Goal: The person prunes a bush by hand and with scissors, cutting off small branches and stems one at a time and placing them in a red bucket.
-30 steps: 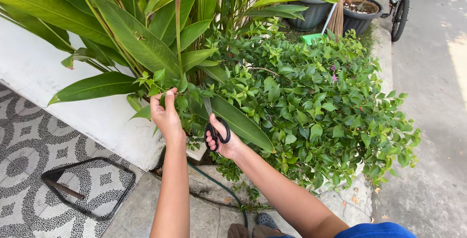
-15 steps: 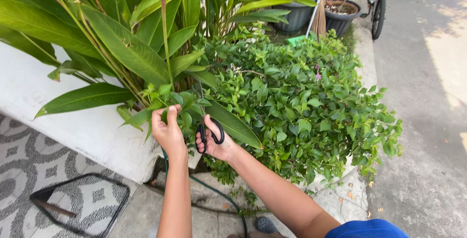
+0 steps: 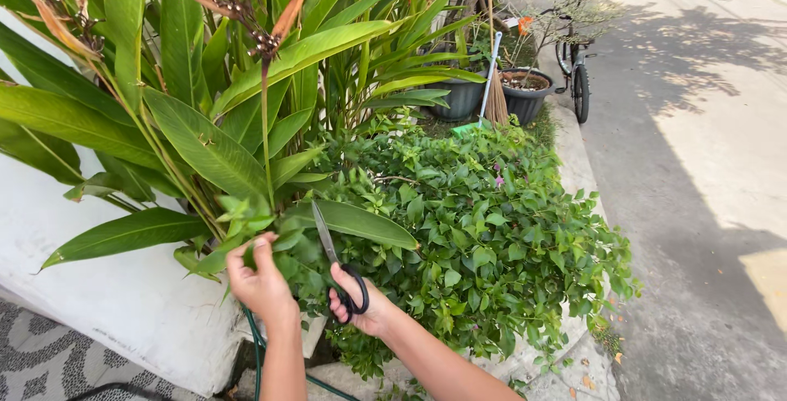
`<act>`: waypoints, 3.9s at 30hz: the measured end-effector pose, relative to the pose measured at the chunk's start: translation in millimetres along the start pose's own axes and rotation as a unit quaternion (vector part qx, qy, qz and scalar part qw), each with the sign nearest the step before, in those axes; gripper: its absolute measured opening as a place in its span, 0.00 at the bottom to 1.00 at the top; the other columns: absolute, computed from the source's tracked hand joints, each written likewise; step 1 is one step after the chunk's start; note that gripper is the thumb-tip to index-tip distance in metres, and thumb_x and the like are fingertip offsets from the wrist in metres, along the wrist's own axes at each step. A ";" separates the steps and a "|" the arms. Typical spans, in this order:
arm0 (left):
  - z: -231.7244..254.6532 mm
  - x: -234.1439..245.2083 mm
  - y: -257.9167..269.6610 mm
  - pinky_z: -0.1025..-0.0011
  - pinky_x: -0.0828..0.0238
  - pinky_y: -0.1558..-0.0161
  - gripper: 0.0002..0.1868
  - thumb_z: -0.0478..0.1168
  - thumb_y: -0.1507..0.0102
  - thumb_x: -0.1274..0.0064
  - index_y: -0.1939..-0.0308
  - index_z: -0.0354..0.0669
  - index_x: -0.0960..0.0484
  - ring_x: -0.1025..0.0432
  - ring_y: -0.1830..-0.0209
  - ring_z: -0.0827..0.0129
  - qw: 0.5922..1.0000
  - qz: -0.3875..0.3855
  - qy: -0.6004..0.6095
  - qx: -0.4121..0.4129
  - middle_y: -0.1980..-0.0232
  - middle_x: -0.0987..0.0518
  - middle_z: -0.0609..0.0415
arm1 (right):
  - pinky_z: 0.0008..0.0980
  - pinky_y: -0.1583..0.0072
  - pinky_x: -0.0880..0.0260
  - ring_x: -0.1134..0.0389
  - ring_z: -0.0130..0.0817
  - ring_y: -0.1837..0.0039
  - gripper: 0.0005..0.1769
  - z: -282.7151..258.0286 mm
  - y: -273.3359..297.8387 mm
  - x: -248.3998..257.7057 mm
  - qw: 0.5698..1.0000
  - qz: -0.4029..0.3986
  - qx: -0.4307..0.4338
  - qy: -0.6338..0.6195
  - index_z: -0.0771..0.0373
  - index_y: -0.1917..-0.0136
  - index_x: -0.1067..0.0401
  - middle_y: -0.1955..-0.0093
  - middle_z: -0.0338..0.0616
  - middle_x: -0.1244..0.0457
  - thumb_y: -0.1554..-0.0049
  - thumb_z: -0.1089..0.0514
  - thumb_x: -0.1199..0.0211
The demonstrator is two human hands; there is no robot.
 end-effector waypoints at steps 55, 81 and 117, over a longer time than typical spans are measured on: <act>-227.3 37.4 294.5 0.71 0.35 0.67 0.11 0.43 0.39 0.37 0.63 0.37 0.12 0.28 0.73 0.72 0.832 -0.094 -0.321 0.442 0.70 0.16 0.55 | 0.27 0.64 0.32 0.32 0.29 0.68 0.33 69.4 239.7 293.3 0.947 0.066 -0.067 0.307 0.65 0.60 0.29 0.68 0.44 0.33 0.47 0.29 0.37; -192.5 46.7 278.2 0.70 0.31 0.64 0.10 0.48 0.39 0.39 0.57 0.53 0.12 0.23 0.70 0.73 0.820 -0.145 -0.344 0.434 0.68 0.15 0.61 | 0.26 0.66 0.31 0.34 0.27 0.69 0.43 81.9 151.8 243.1 0.926 0.024 -0.157 0.342 0.63 0.61 0.28 0.69 0.39 0.35 0.58 0.18 0.36; -458.0 199.5 383.4 0.65 0.45 0.71 0.39 0.46 0.36 0.37 0.25 0.43 0.39 0.27 0.65 0.67 0.790 0.076 -0.035 0.608 0.50 0.20 0.43 | 0.27 0.63 0.34 0.35 0.27 0.67 0.43 239.0 17.1 335.3 0.841 0.034 -0.257 0.475 0.59 0.66 0.33 0.70 0.37 0.37 0.58 0.14 0.42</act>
Point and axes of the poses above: each hand's wrist, its own y-axis away from the middle knuckle, its own x-axis out of the back of the hand, z = x × y, the point moved 5 cm from there along -y, towards the middle knuckle
